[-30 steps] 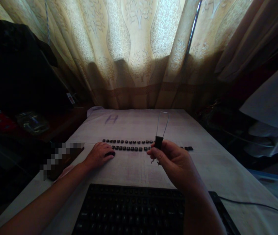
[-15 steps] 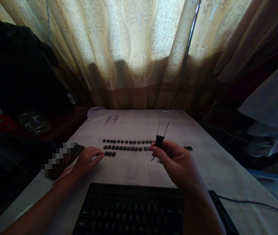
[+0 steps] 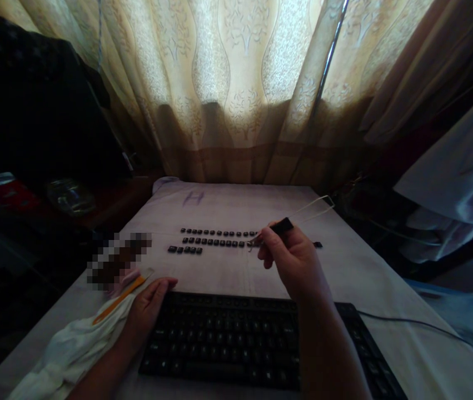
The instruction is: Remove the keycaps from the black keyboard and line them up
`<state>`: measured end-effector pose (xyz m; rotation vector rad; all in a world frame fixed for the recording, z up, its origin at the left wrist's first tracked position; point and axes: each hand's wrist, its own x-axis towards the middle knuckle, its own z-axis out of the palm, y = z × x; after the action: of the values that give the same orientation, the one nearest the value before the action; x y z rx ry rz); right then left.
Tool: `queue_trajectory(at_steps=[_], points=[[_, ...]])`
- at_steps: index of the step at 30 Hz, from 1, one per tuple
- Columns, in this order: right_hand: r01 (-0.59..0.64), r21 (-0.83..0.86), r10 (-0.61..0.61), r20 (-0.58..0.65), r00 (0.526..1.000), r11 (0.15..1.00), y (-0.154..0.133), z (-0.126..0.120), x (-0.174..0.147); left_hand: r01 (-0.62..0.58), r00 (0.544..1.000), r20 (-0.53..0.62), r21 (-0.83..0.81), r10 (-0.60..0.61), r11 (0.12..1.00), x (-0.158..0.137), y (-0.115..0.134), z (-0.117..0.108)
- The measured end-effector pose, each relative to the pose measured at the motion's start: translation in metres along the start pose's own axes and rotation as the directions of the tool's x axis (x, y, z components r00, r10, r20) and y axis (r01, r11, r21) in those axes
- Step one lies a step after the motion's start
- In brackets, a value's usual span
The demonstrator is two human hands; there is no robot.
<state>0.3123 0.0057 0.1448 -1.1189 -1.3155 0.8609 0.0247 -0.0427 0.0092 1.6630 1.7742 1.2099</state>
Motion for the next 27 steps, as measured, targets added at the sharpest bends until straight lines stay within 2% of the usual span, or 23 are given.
queue_trajectory(at_steps=[5, 9, 13, 16, 19, 21, 27], points=[[-0.016, -0.018, 0.017, 0.068, 0.998, 1.0, 0.002, 0.017, -0.014, 0.011, 0.998, 0.056, -0.061, -0.008, 0.998, 0.002, 0.004, 0.002], [-0.093, -0.08, 0.105, 0.167, 0.98, 0.992, 0.01, 0.026, -0.026, 0.032, 0.996, 0.081, -0.092, -0.024, 0.995, 0.002, 0.008, 0.002], [-0.189, -0.082, 0.201, 0.188, 0.961, 0.979, 0.022, 0.03, -0.038, 0.061, 0.993, 0.107, -0.11, -0.049, 0.992, 0.001, 0.011, 0.002], [-0.283, -0.069, 0.291, 0.235, 0.927, 0.957, 0.035, 0.033, -0.051, 0.065, 0.992, 0.117, -0.119, -0.051, 0.991, 0.001, 0.013, 0.001], [-0.35, -0.126, 0.372, 0.308, 0.875, 0.928, 0.049, 0.037, -0.068, 0.043, 0.99, 0.141, -0.127, -0.025, 0.991, 0.001, 0.015, 0.0], [-0.347, -0.19, 0.393, 0.327, 0.86, 0.918, 0.057, 0.039, -0.075, 0.035, 0.987, 0.161, -0.132, -0.013, 0.991, 0.001, 0.016, -0.001], [-0.216, -0.292, 0.315, 0.352, 0.881, 0.932, 0.066, 0.038, -0.076, 0.035, 0.984, 0.176, -0.144, -0.01, 0.989, 0.003, 0.015, -0.002]])
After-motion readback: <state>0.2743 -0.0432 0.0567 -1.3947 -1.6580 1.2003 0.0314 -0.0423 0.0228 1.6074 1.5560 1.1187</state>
